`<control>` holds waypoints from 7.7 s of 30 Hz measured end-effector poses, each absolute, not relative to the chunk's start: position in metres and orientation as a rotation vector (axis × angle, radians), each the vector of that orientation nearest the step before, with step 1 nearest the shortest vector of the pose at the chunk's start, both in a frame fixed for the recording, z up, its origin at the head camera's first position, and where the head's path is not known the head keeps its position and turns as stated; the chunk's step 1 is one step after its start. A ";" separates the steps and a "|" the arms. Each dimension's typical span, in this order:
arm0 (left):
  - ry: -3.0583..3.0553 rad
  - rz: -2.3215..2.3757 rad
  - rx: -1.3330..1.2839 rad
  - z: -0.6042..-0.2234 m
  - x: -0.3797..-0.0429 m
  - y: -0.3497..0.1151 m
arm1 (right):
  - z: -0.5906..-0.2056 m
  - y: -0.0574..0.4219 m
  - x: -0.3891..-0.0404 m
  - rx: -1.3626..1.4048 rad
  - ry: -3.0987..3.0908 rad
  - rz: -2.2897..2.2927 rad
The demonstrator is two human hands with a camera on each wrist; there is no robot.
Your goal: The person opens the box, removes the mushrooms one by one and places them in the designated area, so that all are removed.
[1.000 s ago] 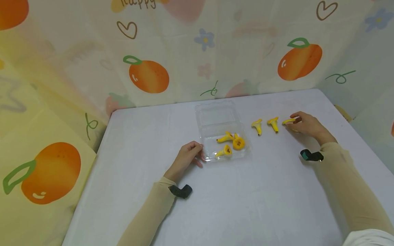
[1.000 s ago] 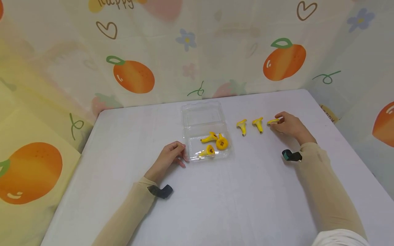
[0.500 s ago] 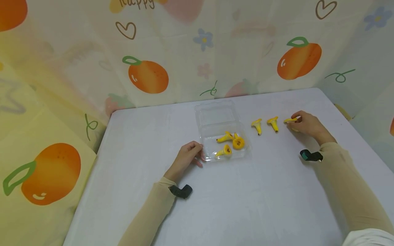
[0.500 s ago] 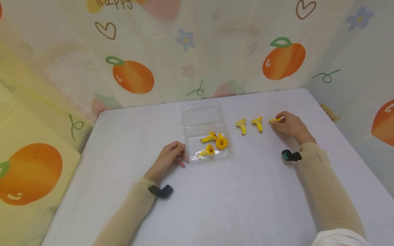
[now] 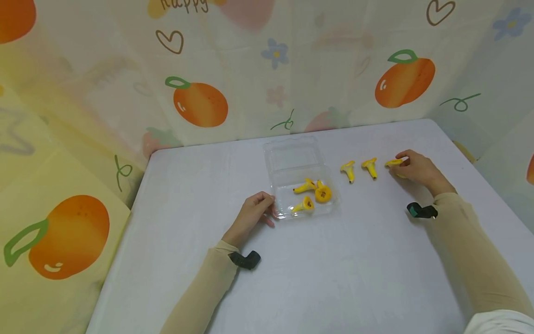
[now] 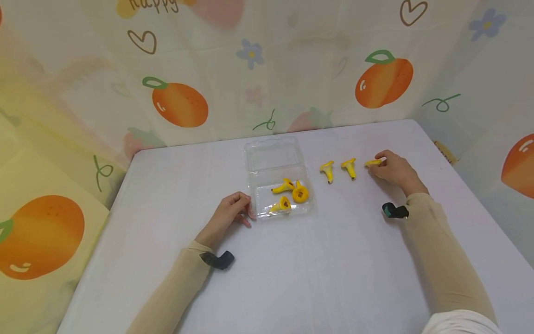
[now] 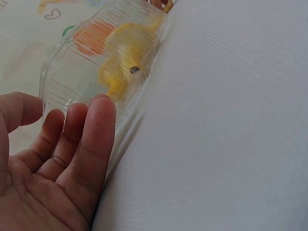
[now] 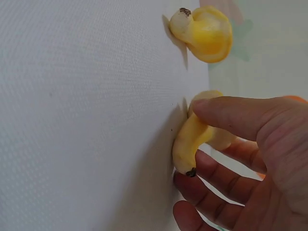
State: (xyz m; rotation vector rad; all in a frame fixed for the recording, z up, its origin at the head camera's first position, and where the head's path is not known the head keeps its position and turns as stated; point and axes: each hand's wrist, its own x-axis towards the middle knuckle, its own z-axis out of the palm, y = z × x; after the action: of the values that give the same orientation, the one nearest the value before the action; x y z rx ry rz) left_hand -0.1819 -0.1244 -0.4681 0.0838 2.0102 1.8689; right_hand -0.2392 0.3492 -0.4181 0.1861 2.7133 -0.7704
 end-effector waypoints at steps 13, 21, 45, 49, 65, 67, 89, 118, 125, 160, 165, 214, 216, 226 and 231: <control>1.993 1.874 0.062 -0.466 -0.181 -0.124 | -0.419 0.349 -0.238 0.193 2.735 -0.741; 1.998 1.873 0.072 -0.465 -0.181 -0.124 | -0.418 0.350 -0.239 0.189 2.741 -0.737; 2.009 1.866 0.082 -0.465 -0.180 -0.124 | -0.415 0.348 -0.236 0.177 2.690 -0.760; 2.010 1.864 0.087 -0.466 -0.180 -0.124 | -0.413 0.348 -0.235 0.155 2.703 -0.760; 2.011 1.874 0.088 -0.467 -0.180 -0.124 | -0.388 0.337 -0.232 0.086 2.800 -0.826; 2.010 1.874 0.092 -0.468 -0.180 -0.124 | -0.384 0.334 -0.232 0.076 2.808 -0.848; 2.020 1.856 0.088 -0.466 -0.181 -0.124 | -0.348 0.298 -0.234 0.009 2.872 -0.943; 2.019 1.867 0.092 -0.469 -0.181 -0.125 | -0.318 0.245 -0.237 -0.221 2.868 -1.060; 2.022 1.877 0.088 -0.468 -0.181 -0.125 | -0.317 0.236 -0.239 -0.244 2.849 -1.097; 2.033 1.867 0.102 -0.469 -0.181 -0.126 | -0.327 0.189 -0.234 -0.351 2.752 -1.218; 2.033 1.868 0.100 -0.469 -0.182 -0.126 | -0.330 0.183 -0.232 -0.398 2.749 -1.186; 2.037 1.863 0.108 -0.466 -0.181 -0.125 | -0.384 0.144 -0.227 -0.612 2.618 -0.986; 2.032 1.869 0.108 -0.467 -0.181 -0.125 | -0.386 0.144 -0.227 -0.618 2.603 -0.989; 2.023 1.875 0.119 -0.469 -0.182 -0.126 | -0.392 0.139 -0.229 -0.649 2.587 -0.886; 2.021 1.869 0.115 -0.468 -0.181 -0.126 | -0.393 0.134 -0.229 -0.648 2.600 -0.780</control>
State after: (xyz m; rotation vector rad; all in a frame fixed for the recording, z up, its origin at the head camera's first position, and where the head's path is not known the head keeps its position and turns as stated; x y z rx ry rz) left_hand -0.1813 -0.1261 -0.4679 0.1151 2.0214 1.8690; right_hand -0.2293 0.1339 -0.3929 -0.6479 2.5995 -0.7802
